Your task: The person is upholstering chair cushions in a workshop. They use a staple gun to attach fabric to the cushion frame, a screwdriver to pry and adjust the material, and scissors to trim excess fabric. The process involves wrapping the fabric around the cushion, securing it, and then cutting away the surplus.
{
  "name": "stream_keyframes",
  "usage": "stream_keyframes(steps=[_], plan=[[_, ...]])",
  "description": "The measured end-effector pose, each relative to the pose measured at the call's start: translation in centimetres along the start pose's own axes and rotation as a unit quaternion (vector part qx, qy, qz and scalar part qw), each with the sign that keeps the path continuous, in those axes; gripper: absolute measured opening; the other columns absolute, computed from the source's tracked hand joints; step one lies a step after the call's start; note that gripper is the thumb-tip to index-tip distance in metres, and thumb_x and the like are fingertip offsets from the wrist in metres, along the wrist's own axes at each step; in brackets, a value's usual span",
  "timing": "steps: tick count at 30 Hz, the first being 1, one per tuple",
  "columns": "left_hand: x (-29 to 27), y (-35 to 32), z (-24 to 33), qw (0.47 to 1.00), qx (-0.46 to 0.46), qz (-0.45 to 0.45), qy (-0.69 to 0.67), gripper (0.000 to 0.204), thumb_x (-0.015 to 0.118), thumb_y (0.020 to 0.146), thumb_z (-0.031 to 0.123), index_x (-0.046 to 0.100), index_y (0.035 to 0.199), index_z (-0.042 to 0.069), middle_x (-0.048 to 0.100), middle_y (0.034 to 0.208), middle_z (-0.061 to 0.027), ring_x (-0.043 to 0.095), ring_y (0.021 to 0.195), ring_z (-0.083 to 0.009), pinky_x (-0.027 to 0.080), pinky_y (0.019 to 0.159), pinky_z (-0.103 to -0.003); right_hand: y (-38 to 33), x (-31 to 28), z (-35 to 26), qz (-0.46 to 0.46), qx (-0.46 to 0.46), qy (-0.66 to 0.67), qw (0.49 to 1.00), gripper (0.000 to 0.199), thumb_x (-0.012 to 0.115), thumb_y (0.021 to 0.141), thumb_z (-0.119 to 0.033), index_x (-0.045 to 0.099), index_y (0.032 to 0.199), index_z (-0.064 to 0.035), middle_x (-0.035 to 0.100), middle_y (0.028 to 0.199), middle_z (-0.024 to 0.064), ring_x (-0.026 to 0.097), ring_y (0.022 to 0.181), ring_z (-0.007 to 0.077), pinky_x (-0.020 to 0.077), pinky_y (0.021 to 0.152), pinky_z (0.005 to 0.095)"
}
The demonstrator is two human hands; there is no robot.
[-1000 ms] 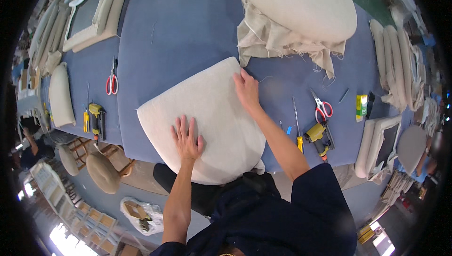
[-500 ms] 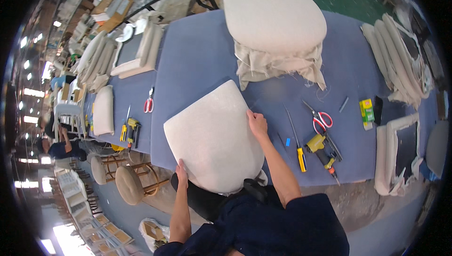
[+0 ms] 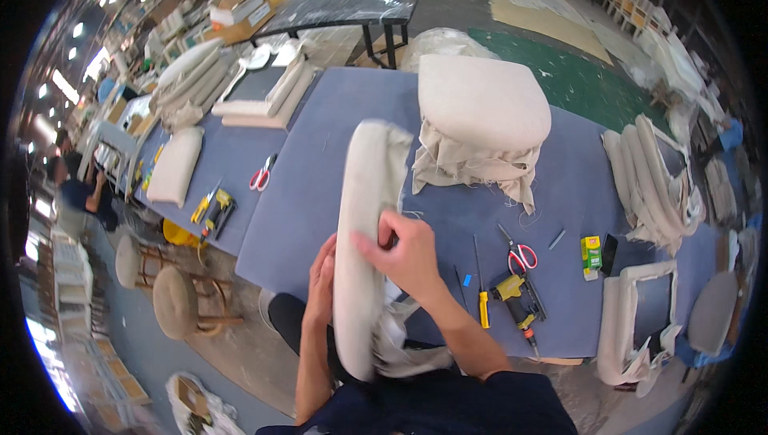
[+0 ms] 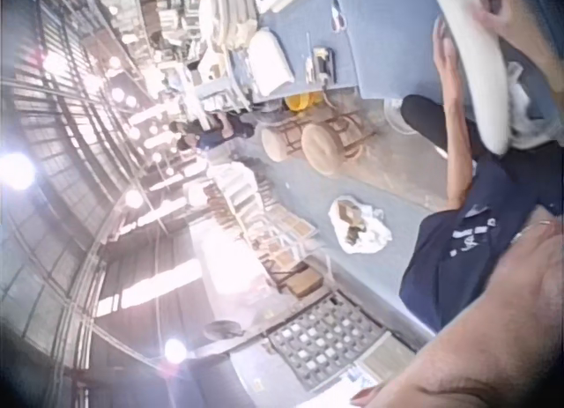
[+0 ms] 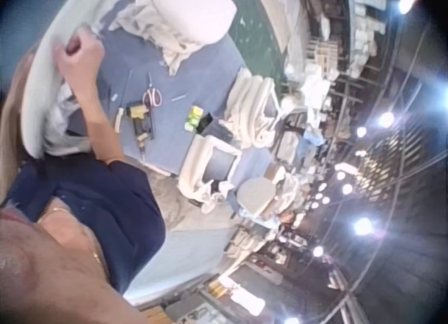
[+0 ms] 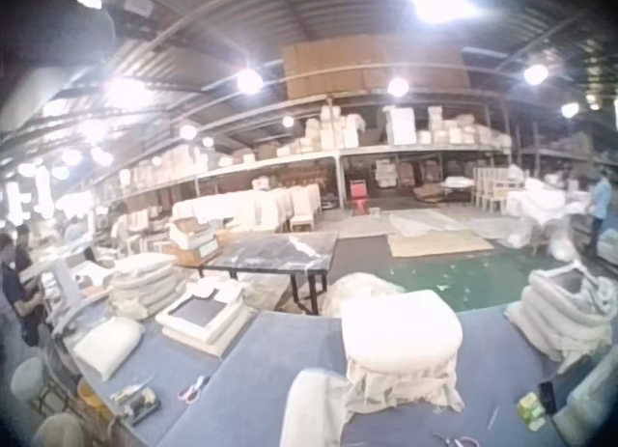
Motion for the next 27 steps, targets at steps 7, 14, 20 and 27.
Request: stream_keyframes(steps=[7,14,20,27], plan=[[5.5,-5.8,11.0,0.892,0.091,-0.006,0.443,0.106,0.088,0.075,0.022,0.027,0.159,0.004,0.038,0.157,-0.0228,0.051,0.136,-0.0417,0.048,0.108,-0.047,1.8,0.8,-2.5,-0.013,-0.312,-0.288,0.906,0.021,0.074,0.086,-0.029,0.069,0.091,-0.0101,0.069,0.099,0.0034,0.064,0.098,0.025,0.0462,0.095,0.047],[6.4,-8.0,8.8,0.882,0.118,0.041,0.454,0.092,0.081,0.079,0.009,0.034,0.158,0.006,0.037,0.156,-0.0262,0.053,0.132,-0.0477,0.053,0.1,-0.049,2.5,0.0,2.1,-0.197,-0.418,-0.253,0.85,0.046,0.043,0.1,-0.045,0.075,0.115,-0.0165,0.073,0.122,0.0004,0.064,0.123,0.0259,0.0236,0.123,0.0556],[7.3,-7.0,9.3,0.868,0.123,0.029,0.48,0.085,0.08,0.08,0.009,0.04,0.155,0.011,0.039,0.155,-0.026,0.059,0.125,-0.047,0.056,0.096,-0.049,13.2,-4.3,3.8,-0.134,-0.328,-0.313,0.881,0.042,0.047,0.101,-0.037,0.073,0.122,-0.0114,0.07,0.131,0.0045,0.051,0.139,0.0284,0.0171,0.124,0.0521],[5.1,-4.5,10.5,0.915,0.088,-0.059,0.389,0.114,0.094,0.068,0.028,0.029,0.16,0.01,0.027,0.159,-0.0253,0.033,0.147,-0.0428,0.039,0.115,-0.05,16.8,-2.8,5.2,-0.185,0.009,0.002,0.983,0.05,0.066,0.096,-0.035,0.065,0.134,-0.0025,0.073,0.117,0.0106,0.062,0.109,0.0164,0.0458,0.101,0.0307]])
Point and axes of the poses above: each hand's wrist, its own y-axis towards the middle knuckle, its own x-axis out of the palm, z = x × y, the point moved 2 cm from there along y, towards the middle knuckle
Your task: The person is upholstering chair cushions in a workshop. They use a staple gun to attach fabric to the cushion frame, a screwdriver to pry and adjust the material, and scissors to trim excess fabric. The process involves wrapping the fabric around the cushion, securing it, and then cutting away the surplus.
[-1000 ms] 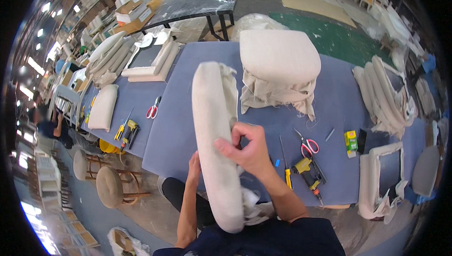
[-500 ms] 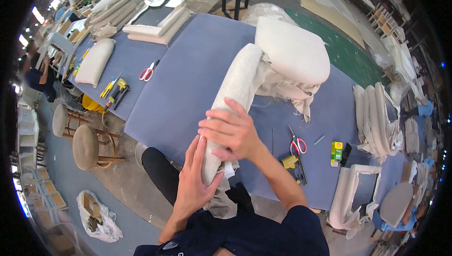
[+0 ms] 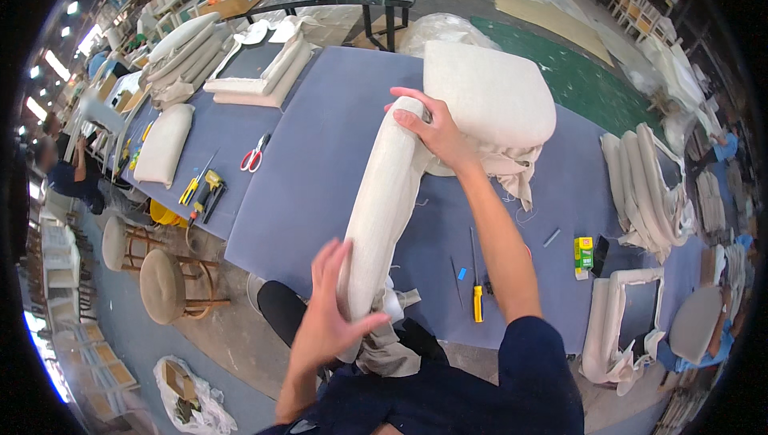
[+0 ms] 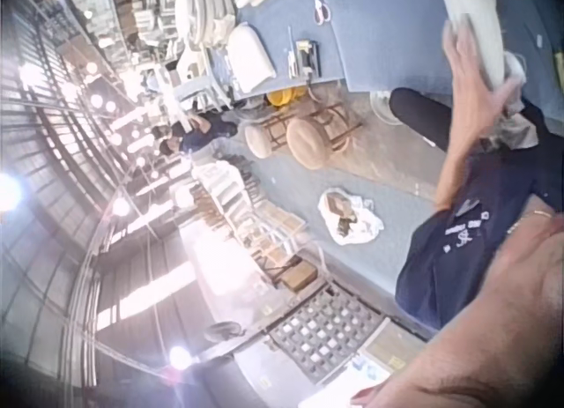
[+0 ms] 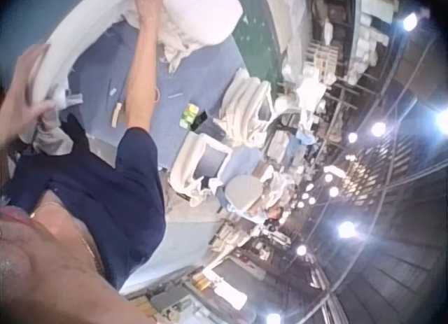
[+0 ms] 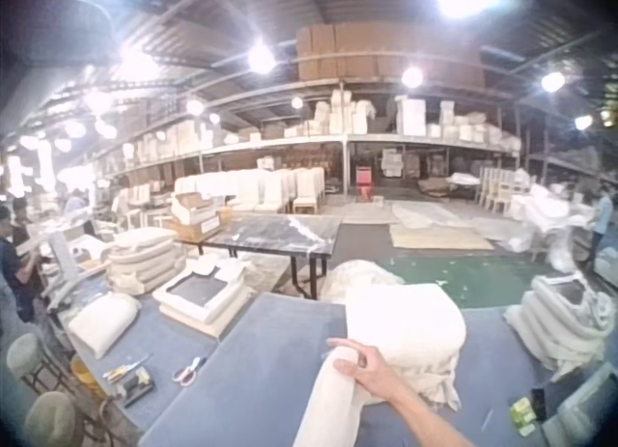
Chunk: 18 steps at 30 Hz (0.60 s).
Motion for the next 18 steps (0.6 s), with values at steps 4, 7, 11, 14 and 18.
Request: stream_keyframes(steps=[4,7,11,14,18], plan=[[-1.3,12.7,-2.0,0.994,0.083,-0.013,-0.071,0.13,0.097,0.061,0.042,0.023,0.161,0.008,0.019,0.161,-0.0223,0.02,0.151,-0.0377,0.031,0.12,-0.05,-0.8,1.2,-1.3,0.009,-0.014,0.007,1.0,0.042,0.06,0.1,-0.027,0.067,0.126,0.0046,0.074,0.115,0.0116,0.064,0.105,0.0147,0.0488,0.097,0.0317],[-0.8,21.0,-3.7,0.976,0.136,-0.045,-0.165,0.114,0.094,0.068,0.038,0.032,0.158,0.006,0.032,0.155,-0.0201,0.033,0.145,-0.0329,0.035,0.118,-0.044,-1.5,1.3,-0.9,0.029,-0.011,0.033,0.999,0.041,0.059,0.102,-0.027,0.069,0.121,0.0081,0.073,0.112,0.0096,0.063,0.101,0.0134,0.0492,0.093,0.0306],[2.1,26.8,-2.4,0.937,0.168,-0.169,-0.254,0.068,0.088,0.077,0.027,0.063,0.135,0.001,0.067,0.125,-0.0122,0.06,0.115,-0.0194,0.045,0.104,-0.034,-3.0,-2.1,3.0,0.147,0.089,0.026,0.985,0.051,0.056,0.106,-0.041,0.07,0.11,0.0079,0.066,0.093,0.0049,0.06,0.093,0.0145,0.048,0.087,0.03],[3.6,28.5,-2.1,0.937,0.136,-0.147,-0.286,0.043,0.085,0.08,0.022,0.074,0.115,0.0,0.074,0.102,-0.0055,0.065,0.097,-0.0122,0.049,0.095,-0.03,-3.2,-3.3,4.3,0.202,0.137,0.002,0.97,0.057,0.052,0.107,-0.048,0.067,0.111,0.0067,0.063,0.097,0.0059,0.058,0.099,0.0159,0.046,0.091,0.0306],[5.1,30.6,-2.2,0.922,0.138,-0.173,-0.319,0.033,0.083,0.08,0.019,0.078,0.105,-0.002,0.076,0.097,-0.0072,0.066,0.093,-0.012,0.051,0.091,-0.028,-4.1,-4.5,6.2,0.22,0.112,-0.035,0.968,0.061,0.045,0.109,-0.05,0.059,0.127,0.0063,0.061,0.117,0.0119,0.055,0.111,0.0181,0.0435,0.098,0.0318]])
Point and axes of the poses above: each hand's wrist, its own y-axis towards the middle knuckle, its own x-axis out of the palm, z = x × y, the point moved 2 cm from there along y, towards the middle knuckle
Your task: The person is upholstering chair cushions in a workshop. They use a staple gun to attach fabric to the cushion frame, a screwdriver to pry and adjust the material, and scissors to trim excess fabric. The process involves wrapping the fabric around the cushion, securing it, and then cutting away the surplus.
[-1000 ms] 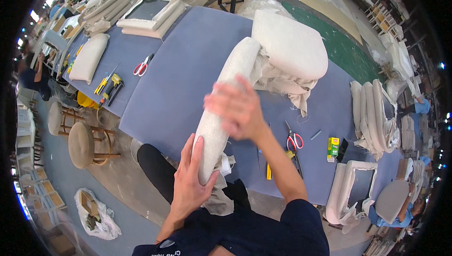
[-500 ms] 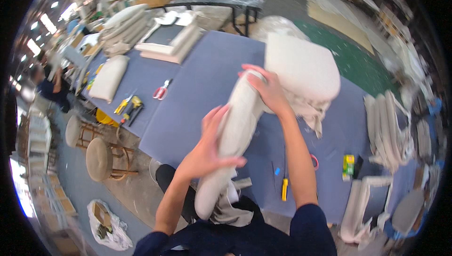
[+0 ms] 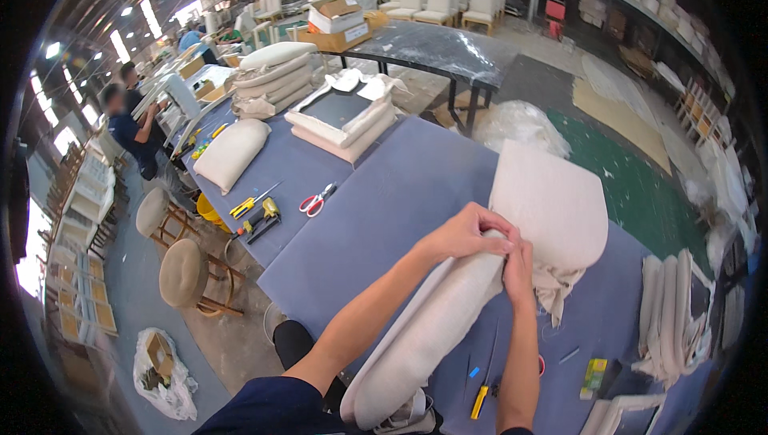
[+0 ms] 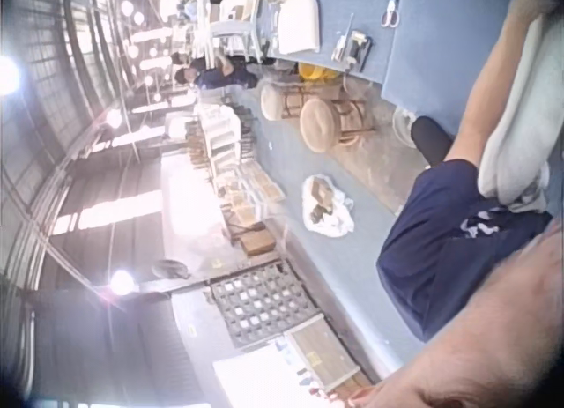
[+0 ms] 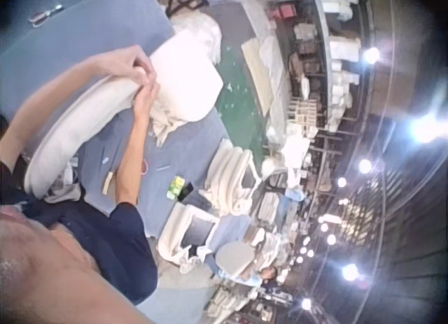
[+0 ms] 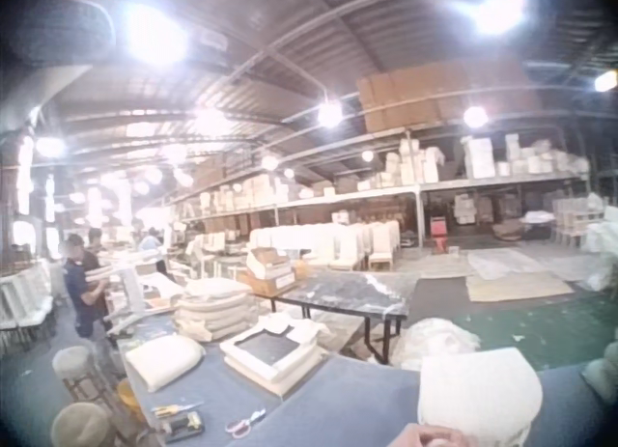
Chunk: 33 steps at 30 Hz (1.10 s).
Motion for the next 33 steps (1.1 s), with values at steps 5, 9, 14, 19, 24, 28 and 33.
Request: stream_keyframes(steps=[5,9,14,19,24,28,33], plan=[[1.0,1.7,0.5,0.989,-0.078,0.025,0.124,0.027,0.08,0.086,0.024,0.08,0.095,-0.001,0.076,0.084,-0.0063,0.066,0.077,-0.0108,0.054,0.075,-0.027,-2.7,0.8,-2.6,-0.019,0.061,0.259,0.964,0.06,0.039,0.111,-0.045,0.049,0.144,0.004,0.057,0.138,0.0122,0.054,0.124,0.0202,0.0416,0.106,0.0348],[1.7,-0.9,3.0,0.987,-0.081,-0.011,0.14,0.026,0.08,0.084,0.025,0.08,0.095,0.001,0.076,0.083,-0.0053,0.066,0.076,-0.0112,0.053,0.075,-0.028,-6.3,1.0,-2.6,-0.071,-0.008,0.181,0.981,0.058,0.048,0.107,-0.039,0.047,0.146,0.0044,0.055,0.14,0.0129,0.052,0.129,0.0217,0.0378,0.111,0.0358],[0.8,-10.6,11.2,0.963,-0.045,0.03,0.264,0.03,0.079,0.081,0.023,0.077,0.101,0.002,0.077,0.095,-0.0059,0.07,0.089,-0.0149,0.054,0.084,-0.03,-11.8,5.8,-7.9,-0.212,-0.095,0.123,0.965,0.055,0.066,0.097,-0.028,0.054,0.139,0.0049,0.053,0.143,0.0157,0.047,0.136,0.0255,0.0333,0.115,0.0376],[-3.6,-21.3,15.6,0.923,-0.021,0.197,0.329,0.029,0.077,0.084,0.02,0.076,0.106,0.001,0.077,0.102,-0.0072,0.072,0.095,-0.0169,0.055,0.088,-0.033,-15.4,15.5,-12.8,-0.321,-0.189,0.131,0.919,0.067,0.074,0.09,-0.031,0.049,0.142,0.0032,0.045,0.149,0.0226,0.039,0.144,0.0354,0.0305,0.119,0.0424],[-7.6,-21.4,12.7,0.863,-0.062,0.348,0.362,0.035,0.078,0.085,0.035,0.079,0.105,0.007,0.077,0.093,-0.0124,0.074,0.089,-0.0289,0.056,0.083,-0.039,-23.6,12.9,-13.6,-0.238,-0.295,-0.014,0.925,0.08,0.076,0.088,-0.033,0.041,0.152,0.0021,0.034,0.158,0.0264,0.034,0.147,0.0426,0.0288,0.12,0.0482],[-5.3,-12.9,9.5,0.778,-0.137,0.397,0.467,0.041,0.077,0.086,0.048,0.08,0.095,0.009,0.077,0.094,-0.0163,0.074,0.088,-0.0354,0.057,0.081,-0.046,-30.8,9.0,-14.4,-0.262,-0.278,-0.206,0.901,0.073,0.078,0.083,-0.031,0.052,0.147,-0.0057,0.034,0.159,0.0251,0.031,0.147,0.0474,0.0291,0.12,0.0532],[-3.1,-6.2,7.1,0.815,-0.109,0.273,0.5,0.039,0.077,0.083,0.051,0.08,0.088,0.012,0.076,0.093,-0.0168,0.073,0.091,-0.0385,0.057,0.084,-0.049,-32.3,6.7,-10.1,-0.05,-0.253,-0.441,0.86,0.061,0.077,0.078,-0.026,0.063,0.135,-0.0084,0.042,0.155,0.0248,0.038,0.142,0.0487,0.0347,0.116,0.0556]])
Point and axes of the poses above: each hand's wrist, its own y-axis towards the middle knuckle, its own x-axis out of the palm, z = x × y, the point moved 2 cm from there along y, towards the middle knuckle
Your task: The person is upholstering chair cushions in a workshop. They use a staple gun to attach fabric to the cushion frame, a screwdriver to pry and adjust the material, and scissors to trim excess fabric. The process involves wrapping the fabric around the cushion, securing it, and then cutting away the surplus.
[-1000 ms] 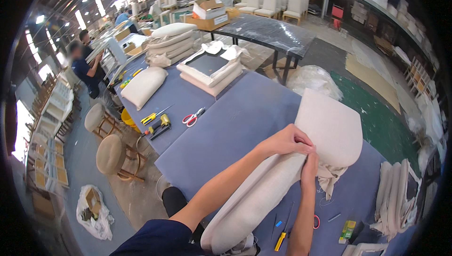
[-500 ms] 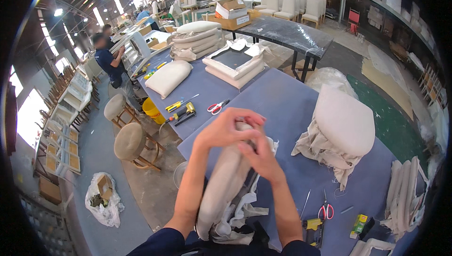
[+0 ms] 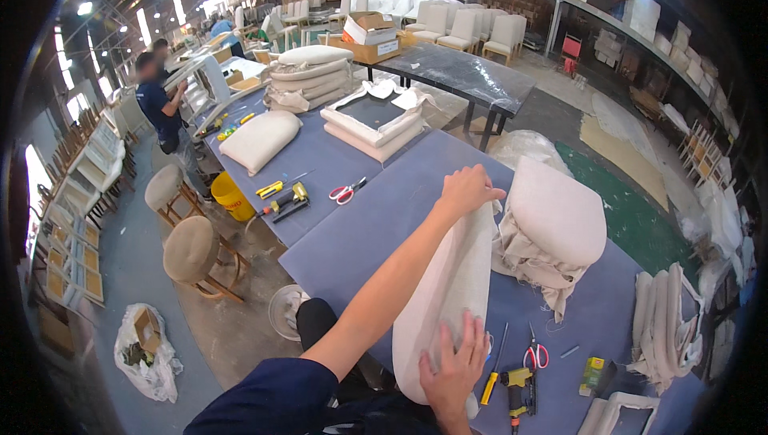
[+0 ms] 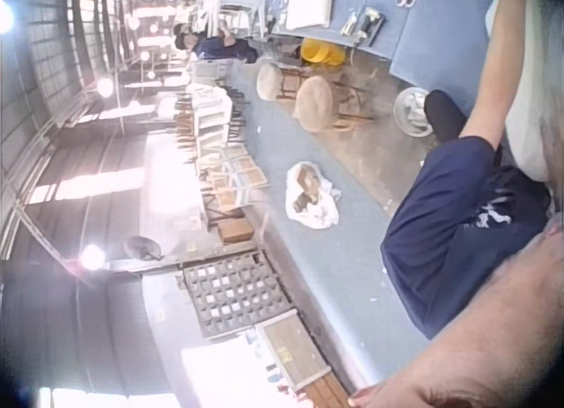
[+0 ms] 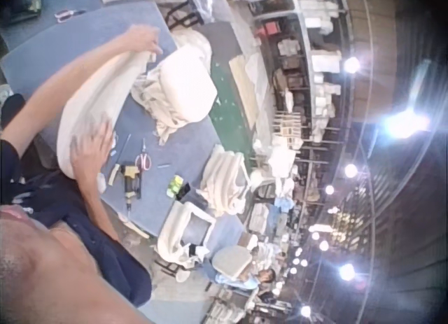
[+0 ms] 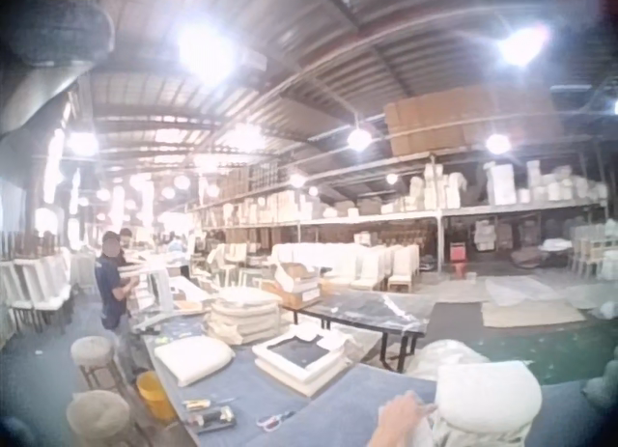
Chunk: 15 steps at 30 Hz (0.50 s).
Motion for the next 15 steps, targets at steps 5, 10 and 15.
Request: stream_keyframes(steps=[5,10,15], plan=[[-3.2,-0.9,-5.5,0.998,-0.033,0.004,-0.06,0.04,0.072,0.086,0.046,0.079,0.1,0.01,0.076,0.097,-0.016,0.072,0.095,-0.0377,0.054,0.087,-0.048,1.0,-0.1,5.0,0.097,0.075,0.104,0.987,0.074,0.077,0.079,-0.03,0.053,0.143,-0.0015,0.048,0.149,0.0259,0.052,0.13,0.0468,0.0416,0.111,0.0502],[-10.9,-11.4,-11.3,0.982,0.028,-0.033,-0.186,0.06,0.075,0.082,0.055,0.068,0.119,0.007,0.074,0.106,-0.0175,0.072,0.099,-0.0372,0.054,0.088,-0.044,-1.1,8.1,17.3,0.155,0.144,0.266,0.941,0.068,0.063,0.095,-0.042,0.048,0.146,0.002,0.054,0.143,0.022,0.057,0.127,0.0378,0.042,0.109,0.045],[-10.2,-23.1,-15.0,0.982,-0.035,0.085,-0.166,0.088,0.094,0.061,0.055,0.06,0.123,0.001,0.075,0.105,-0.0173,0.073,0.098,-0.0351,0.055,0.09,-0.043,0.6,17.8,23.8,0.132,0.36,0.565,0.73,0.064,0.039,0.107,-0.051,0.051,0.145,-0.0022,0.059,0.141,0.0125,0.057,0.128,0.0264,0.0432,0.108,0.0402]])
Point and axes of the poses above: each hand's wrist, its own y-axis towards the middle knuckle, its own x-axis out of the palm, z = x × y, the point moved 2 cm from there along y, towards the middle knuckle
